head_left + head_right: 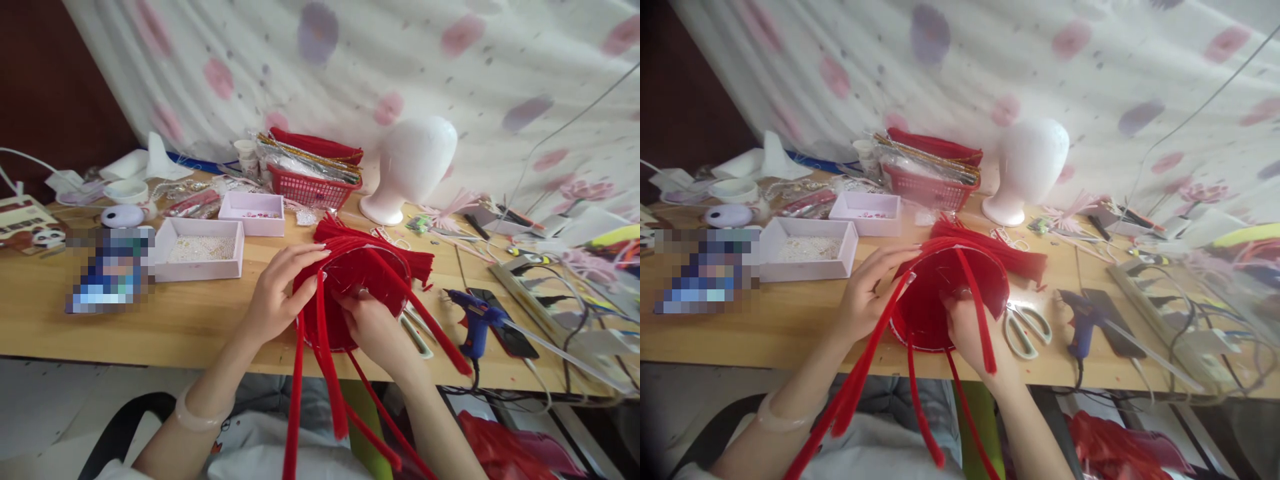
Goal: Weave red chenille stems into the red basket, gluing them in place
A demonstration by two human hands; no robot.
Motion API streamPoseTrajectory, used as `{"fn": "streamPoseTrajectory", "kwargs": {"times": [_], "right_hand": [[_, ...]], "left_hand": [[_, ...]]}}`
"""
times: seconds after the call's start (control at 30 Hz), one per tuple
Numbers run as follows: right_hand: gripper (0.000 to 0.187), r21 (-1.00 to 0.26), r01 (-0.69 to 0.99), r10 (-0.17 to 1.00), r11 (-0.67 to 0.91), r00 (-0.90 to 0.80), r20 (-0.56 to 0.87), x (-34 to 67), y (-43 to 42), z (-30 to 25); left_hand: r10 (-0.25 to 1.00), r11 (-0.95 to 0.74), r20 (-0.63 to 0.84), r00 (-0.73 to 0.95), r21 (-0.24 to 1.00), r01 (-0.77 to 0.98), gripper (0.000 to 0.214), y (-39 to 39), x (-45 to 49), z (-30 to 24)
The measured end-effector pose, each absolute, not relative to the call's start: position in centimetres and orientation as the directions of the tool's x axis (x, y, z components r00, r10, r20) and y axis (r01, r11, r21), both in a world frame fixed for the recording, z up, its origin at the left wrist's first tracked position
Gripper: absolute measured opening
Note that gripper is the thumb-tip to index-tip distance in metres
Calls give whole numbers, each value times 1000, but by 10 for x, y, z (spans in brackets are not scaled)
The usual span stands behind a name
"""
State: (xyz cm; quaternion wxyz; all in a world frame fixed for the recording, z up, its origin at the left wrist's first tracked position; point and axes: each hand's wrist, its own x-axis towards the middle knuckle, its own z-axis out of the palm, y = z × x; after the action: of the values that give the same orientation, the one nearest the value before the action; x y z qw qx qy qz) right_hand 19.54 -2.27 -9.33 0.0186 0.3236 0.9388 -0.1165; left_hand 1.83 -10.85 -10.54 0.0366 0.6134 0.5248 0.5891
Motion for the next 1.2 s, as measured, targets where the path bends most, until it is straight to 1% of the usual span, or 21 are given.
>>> {"fn": "streamPoseTrajectory", "kwargs": {"times": [0.1, 0.23, 0.3, 0.53, 0.6, 0.67, 0.77, 0.83, 0.93, 1.03, 1.13, 1.2], "right_hand": [[45, -250, 619, 619, 745, -781, -88, 202, -25, -90], [43, -214, 630, 612, 747, -777, -147, 201, -30, -87], [42, -217, 634, 612, 742, -773, -166, 199, -32, -87], [38, -324, 603, 576, 729, -796, -185, 199, -34, -96], [37, -362, 588, 573, 723, -804, -160, 204, -33, -98], [36, -394, 573, 586, 719, -804, -100, 210, -34, -98], [36, -394, 587, 632, 707, -774, -20, 220, -36, -96], [34, -397, 594, 639, 699, -769, -26, 224, -39, -95], [32, -412, 579, 608, 704, -791, -73, 226, -44, -97], [29, -384, 569, 585, 727, -806, -87, 224, -48, -101], [29, -296, 593, 585, 748, -801, -127, 220, -51, -104], [31, -249, 594, 583, 765, -803, -125, 221, -53, -106]], "left_hand": [[677, -450, 697, -236, 647, 615, 34, -110, 20, -105], [680, -465, 703, -207, 632, 620, 35, -113, 24, -102], [687, -477, 703, -184, 627, 616, 35, -114, 26, -100], [694, -467, 702, -158, 606, 644, 37, -116, 29, -98], [695, -466, 701, -163, 611, 640, 37, -116, 30, -98], [698, -464, 697, -166, 616, 636, 37, -116, 32, -97], [700, -454, 697, -157, 604, 655, 37, -117, 34, -94], [695, -453, 702, -158, 597, 662, 38, -117, 35, -93], [692, -454, 702, -167, 603, 656, 38, -117, 37, -93], [695, -454, 700, -164, 605, 654, 40, -116, 37, -93], [692, -466, 702, -167, 611, 639, 41, -116, 37, -93], [693, -473, 701, -167, 617, 628, 41, -116, 38, -93]]}}
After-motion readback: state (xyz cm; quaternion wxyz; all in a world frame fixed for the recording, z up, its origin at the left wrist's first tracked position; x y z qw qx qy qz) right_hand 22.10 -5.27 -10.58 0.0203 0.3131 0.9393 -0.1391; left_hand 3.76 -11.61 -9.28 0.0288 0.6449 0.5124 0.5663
